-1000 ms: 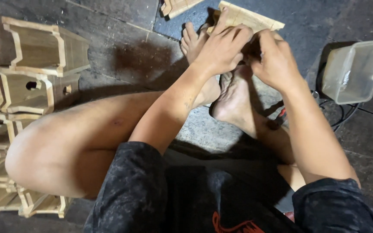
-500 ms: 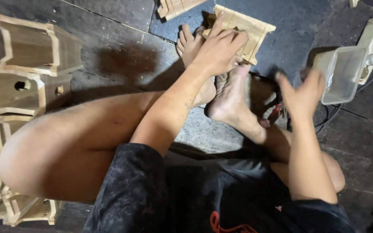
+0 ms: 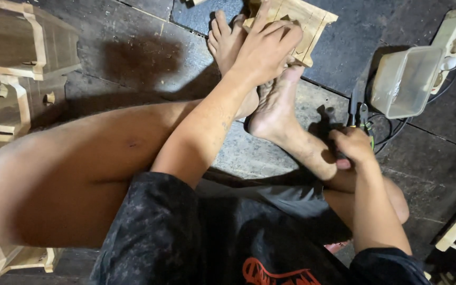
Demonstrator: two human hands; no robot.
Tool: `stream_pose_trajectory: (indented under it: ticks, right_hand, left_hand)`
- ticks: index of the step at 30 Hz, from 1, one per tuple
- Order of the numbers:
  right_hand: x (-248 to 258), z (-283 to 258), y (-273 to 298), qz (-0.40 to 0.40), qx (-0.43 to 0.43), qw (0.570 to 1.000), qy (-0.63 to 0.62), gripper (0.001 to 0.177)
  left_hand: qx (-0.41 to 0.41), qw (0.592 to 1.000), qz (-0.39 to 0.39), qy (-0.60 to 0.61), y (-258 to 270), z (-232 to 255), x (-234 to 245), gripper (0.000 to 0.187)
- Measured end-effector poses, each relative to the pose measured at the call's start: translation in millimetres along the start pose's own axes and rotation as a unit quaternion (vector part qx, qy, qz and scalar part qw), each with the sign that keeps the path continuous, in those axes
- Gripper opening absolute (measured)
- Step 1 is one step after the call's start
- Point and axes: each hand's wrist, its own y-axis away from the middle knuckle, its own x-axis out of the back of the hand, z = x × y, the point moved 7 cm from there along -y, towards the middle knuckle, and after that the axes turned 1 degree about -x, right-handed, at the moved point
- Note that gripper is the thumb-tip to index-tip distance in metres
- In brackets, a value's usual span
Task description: The person sits on the floor and assembles small wooden frames by inserting nails and hammering them into place. They handle multiple pre-cut wooden pieces, align them, and use a hammer to secure the joints. Completed frames are stacked nearby.
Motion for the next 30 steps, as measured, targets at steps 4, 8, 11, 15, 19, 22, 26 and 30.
stream_pose_trajectory:
  ticks: [4,8,11,15,19,22,26,30]
  right_hand:
    - [39.2,-2.4,21.0,0.095,-0.038,0.964,-0.247,0.026]
    - [79.1,-60.2,67.2,0.036,0.087,0.78,-0.619,0.018]
    - [100.6,-99.3,78.3,-0.02,0.259,0.73,-0.632,0.039]
    - [124.2,-143.5,98.4,0.021,0.382,0.726,-0.572,0.077]
    - [145.6,-172.0,138.6,0.103,0.407,0.79,-0.446,0.064]
    - [149.4,-189.2,160.5,0.27,0.47,0.799,-0.259,0.057]
    - [146.5,-199.7,165.0,0.302,0.448,0.828,-0.146,0.064]
    - [137.6,-183.8,162.4,0.391,0.41,0.816,-0.113,0.055]
  left_hand:
    - [0.009,1.0,-0.009,-0.001,-2.7,-1.7,8.8,0.045]
    - [-0.001,0.999,0.008,0.031,-0.9,-0.1,7.9,0.042]
    - [-0.003,0.999,0.025,0.037,-1.0,0.3,14.0,0.045]
    - [-0.007,0.999,0.051,0.009,-3.9,0.7,29.0,0.058]
    - [-0.015,0.998,0.067,-0.015,0.9,2.1,30.0,0.053]
    - [0.023,1.0,-0.001,0.014,1.3,-4.8,18.4,0.065]
    - [-0.017,0.999,0.041,-0.008,-2.3,1.7,31.6,0.05]
    - [0.028,0.999,0.017,0.024,2.2,-10.0,13.8,0.058]
